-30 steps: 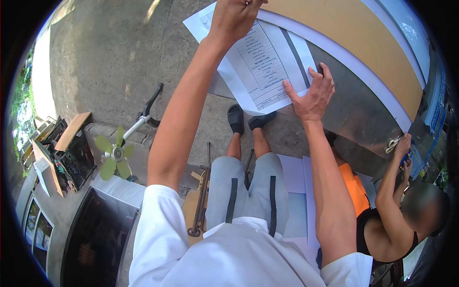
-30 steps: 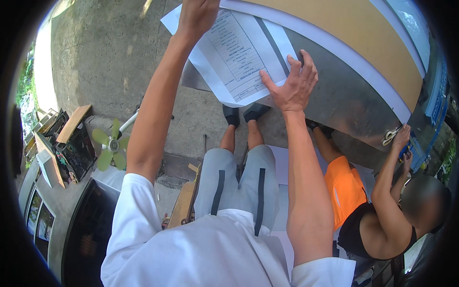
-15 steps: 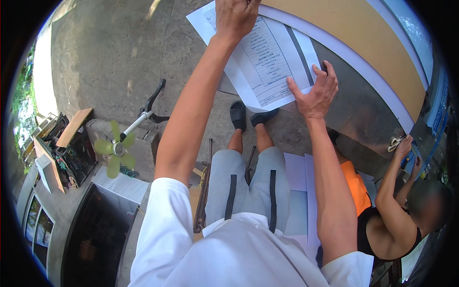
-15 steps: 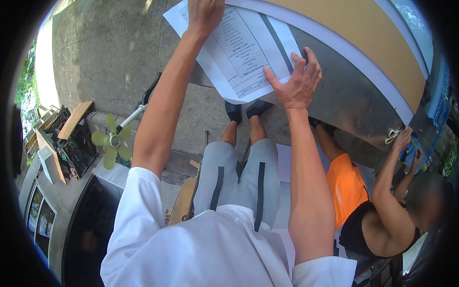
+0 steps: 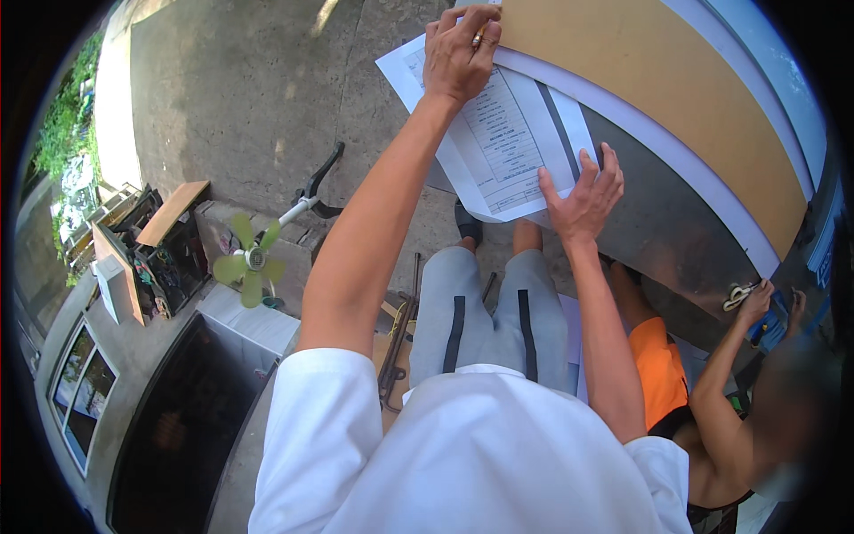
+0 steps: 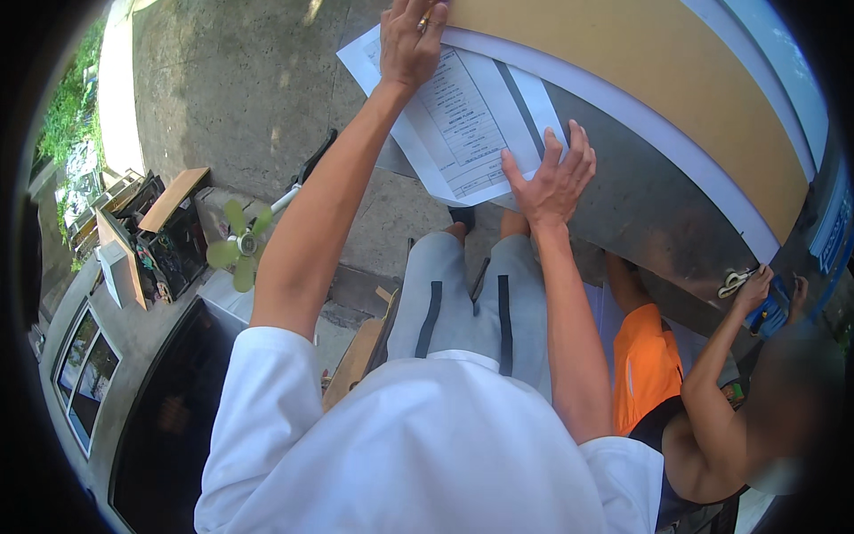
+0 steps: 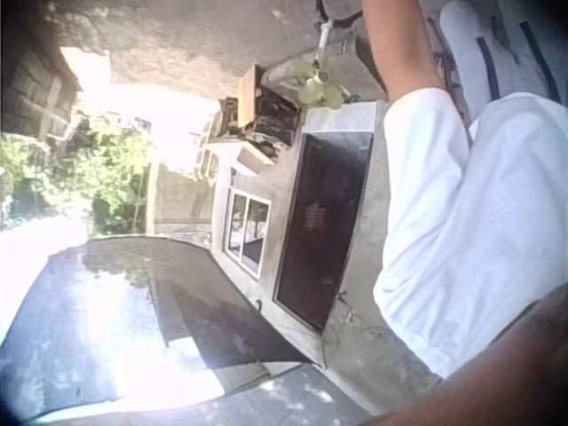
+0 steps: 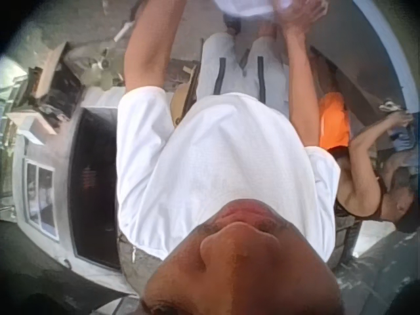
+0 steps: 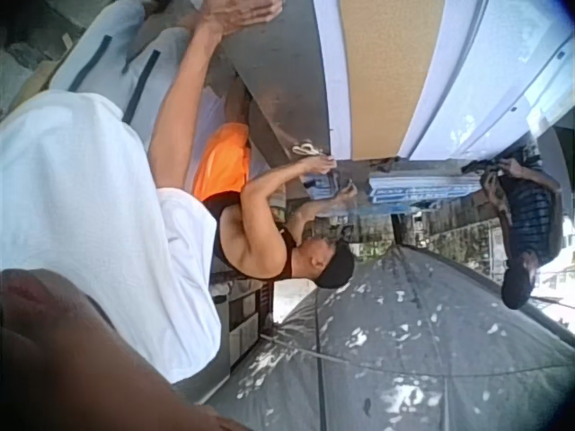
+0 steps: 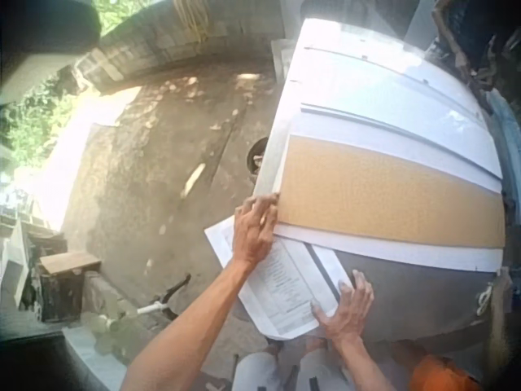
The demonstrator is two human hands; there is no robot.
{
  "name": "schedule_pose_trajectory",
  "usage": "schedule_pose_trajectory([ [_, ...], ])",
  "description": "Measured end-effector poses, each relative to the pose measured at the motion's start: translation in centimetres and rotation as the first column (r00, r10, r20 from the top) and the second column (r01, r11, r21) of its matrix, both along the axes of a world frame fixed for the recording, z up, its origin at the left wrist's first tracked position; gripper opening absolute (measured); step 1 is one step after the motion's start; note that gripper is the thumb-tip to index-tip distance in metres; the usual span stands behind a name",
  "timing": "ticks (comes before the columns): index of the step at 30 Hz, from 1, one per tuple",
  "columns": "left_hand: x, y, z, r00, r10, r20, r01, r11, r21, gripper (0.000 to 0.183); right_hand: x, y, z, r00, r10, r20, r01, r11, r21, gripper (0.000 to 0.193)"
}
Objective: Organizing and preparing medical facility signs by checking a list and peeling protective film.
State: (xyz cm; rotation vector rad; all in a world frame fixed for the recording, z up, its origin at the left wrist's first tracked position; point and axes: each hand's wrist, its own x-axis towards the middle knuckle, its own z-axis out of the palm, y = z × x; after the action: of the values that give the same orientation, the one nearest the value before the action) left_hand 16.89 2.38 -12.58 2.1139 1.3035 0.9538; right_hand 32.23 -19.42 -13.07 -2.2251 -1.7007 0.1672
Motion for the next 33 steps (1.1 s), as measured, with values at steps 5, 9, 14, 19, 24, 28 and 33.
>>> schedule_pose_trajectory([
  [5,-0.4,1.4,-0.5,1.0,0.009,0.003,-0.01,0.998,0.069,0.024,-0.1,0.1,0.0,0.999,0.01,-0.036,-0.011,0.999,-0.037,0.064],
  [9,-0.3,1.2,-0.4,0.999,-0.01,0.039,0.012,0.998,-0.065,0.022,1.5,-0.1,1.3,0.984,0.008,-0.178,-0.025,0.996,-0.089,0.055],
  [14,-1.2,1.1,0.6,0.999,0.041,0.021,-0.038,0.992,-0.117,0.022,20.6,-0.5,1.3,0.966,-0.23,-0.121,0.248,0.953,0.174,0.041],
  [19,1.0,1.3,-0.4,0.991,0.015,0.131,-0.003,0.996,-0.094,0.022,60.0,-10.9,0.2,0.526,-0.834,0.165,0.85,0.515,-0.108,0.067],
  [24,-0.7,1.1,-0.5,0.989,0.075,0.124,-0.06,0.991,-0.123,0.023,65.7,-14.3,-3.7,0.529,-0.76,0.378,0.845,0.433,-0.313,0.076],
  [28,-0.6,1.3,-0.3,0.995,0.019,0.101,-0.008,0.994,-0.107,0.025,60.8,-15.9,-7.1,0.547,-0.745,0.382,0.837,0.501,-0.221,0.076],
  [33,-0.9,1.1,-0.3,0.996,0.017,0.092,-0.008,0.996,-0.093,0.025,61.2,-14.7,-5.0,0.569,-0.721,0.396,0.821,0.477,-0.314,0.076],
])
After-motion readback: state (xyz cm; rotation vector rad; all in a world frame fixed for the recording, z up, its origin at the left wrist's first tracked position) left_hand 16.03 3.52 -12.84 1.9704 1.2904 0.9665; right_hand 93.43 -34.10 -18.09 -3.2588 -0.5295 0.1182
